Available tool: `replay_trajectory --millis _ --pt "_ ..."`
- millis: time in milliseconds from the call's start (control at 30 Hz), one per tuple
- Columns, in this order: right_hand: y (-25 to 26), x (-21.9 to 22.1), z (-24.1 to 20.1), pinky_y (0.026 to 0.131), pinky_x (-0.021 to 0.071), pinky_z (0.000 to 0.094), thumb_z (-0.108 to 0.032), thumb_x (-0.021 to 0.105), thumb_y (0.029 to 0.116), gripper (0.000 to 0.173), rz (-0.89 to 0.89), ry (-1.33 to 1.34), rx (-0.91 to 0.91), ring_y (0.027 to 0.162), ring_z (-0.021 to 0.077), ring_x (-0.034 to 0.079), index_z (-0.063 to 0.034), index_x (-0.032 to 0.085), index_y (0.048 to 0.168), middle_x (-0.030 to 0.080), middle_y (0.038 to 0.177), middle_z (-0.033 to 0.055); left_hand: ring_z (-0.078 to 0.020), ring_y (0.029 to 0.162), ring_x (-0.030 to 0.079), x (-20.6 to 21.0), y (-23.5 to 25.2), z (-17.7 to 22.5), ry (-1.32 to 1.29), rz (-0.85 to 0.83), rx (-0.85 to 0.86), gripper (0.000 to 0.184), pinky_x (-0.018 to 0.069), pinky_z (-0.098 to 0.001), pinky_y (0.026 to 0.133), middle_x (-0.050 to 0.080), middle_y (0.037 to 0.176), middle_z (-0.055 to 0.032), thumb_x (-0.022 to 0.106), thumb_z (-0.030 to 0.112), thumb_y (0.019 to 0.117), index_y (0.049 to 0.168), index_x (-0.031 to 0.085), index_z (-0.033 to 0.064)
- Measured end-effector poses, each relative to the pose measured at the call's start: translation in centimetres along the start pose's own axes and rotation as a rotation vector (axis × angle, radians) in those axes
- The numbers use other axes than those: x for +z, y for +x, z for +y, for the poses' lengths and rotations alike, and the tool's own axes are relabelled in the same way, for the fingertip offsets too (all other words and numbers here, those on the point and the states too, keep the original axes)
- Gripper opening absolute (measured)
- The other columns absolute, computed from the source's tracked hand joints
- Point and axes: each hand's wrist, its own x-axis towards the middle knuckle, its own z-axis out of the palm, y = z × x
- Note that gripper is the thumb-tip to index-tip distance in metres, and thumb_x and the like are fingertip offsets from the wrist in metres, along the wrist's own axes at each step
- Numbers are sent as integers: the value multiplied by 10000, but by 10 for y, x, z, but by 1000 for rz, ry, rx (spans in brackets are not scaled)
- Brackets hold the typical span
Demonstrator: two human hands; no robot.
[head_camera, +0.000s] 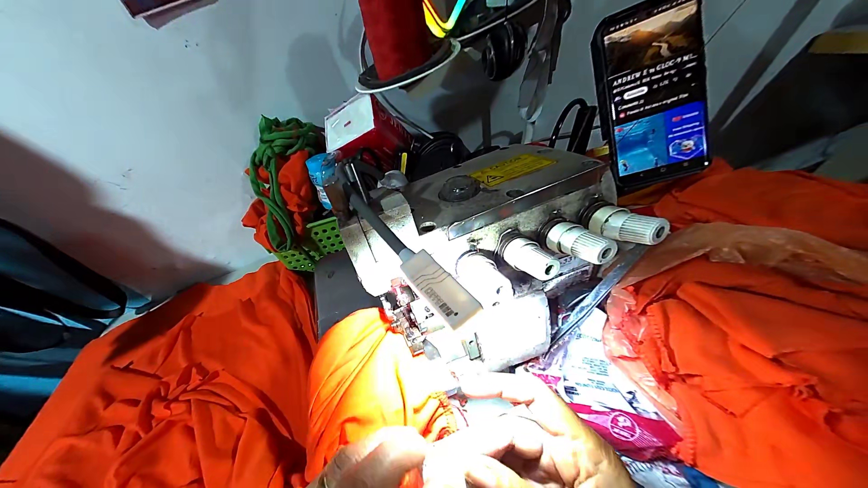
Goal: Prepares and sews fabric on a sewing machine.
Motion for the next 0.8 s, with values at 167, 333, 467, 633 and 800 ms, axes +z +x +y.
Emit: replay_trajectory --millis 167,333,467,633,800 --pt "-2 3 0 742 597 214 83 680 883 392 53 -230 -120 813 21 706 42 500 1228 751 947 -17 -90 1046 645 -12 9 0 -354 -119 -324 427 515 -219 928 705 1078 -167 568 339 1041 1130 690 -61" --pt "-2 3 4 805 592 207 73 677 898 365 21 -258 -181 872 11 702 80 515 1225 748 986 21 -50 954 687 -14 19 1 -532 -153 -477 255 585 -220 873 718 1035 -121 677 135 980 1096 712 -89" --pt "-3 2 6 793 587 204 65 676 905 351 21 -274 -184 870 17 703 82 517 1217 751 993 38 -31 916 681 -9 21 1 -494 -122 -461 132 578 -182 824 729 977 -87 712 56 942 1016 753 -45" --pt "-2 0 7 769 592 202 51 678 915 338 26 -262 -186 854 25 708 68 525 1215 754 985 34 -8 891 670 -7 21 2 -482 -101 -461 75 565 -158 799 723 939 -58 706 38 936 956 740 -26" --pt "-2 1 6 787 587 195 57 674 913 310 36 -279 -197 873 17 706 84 534 1188 755 1000 57 -5 884 665 -7 22 2 -447 -110 -463 77 554 -147 798 717 927 -73 708 39 935 940 739 -32"
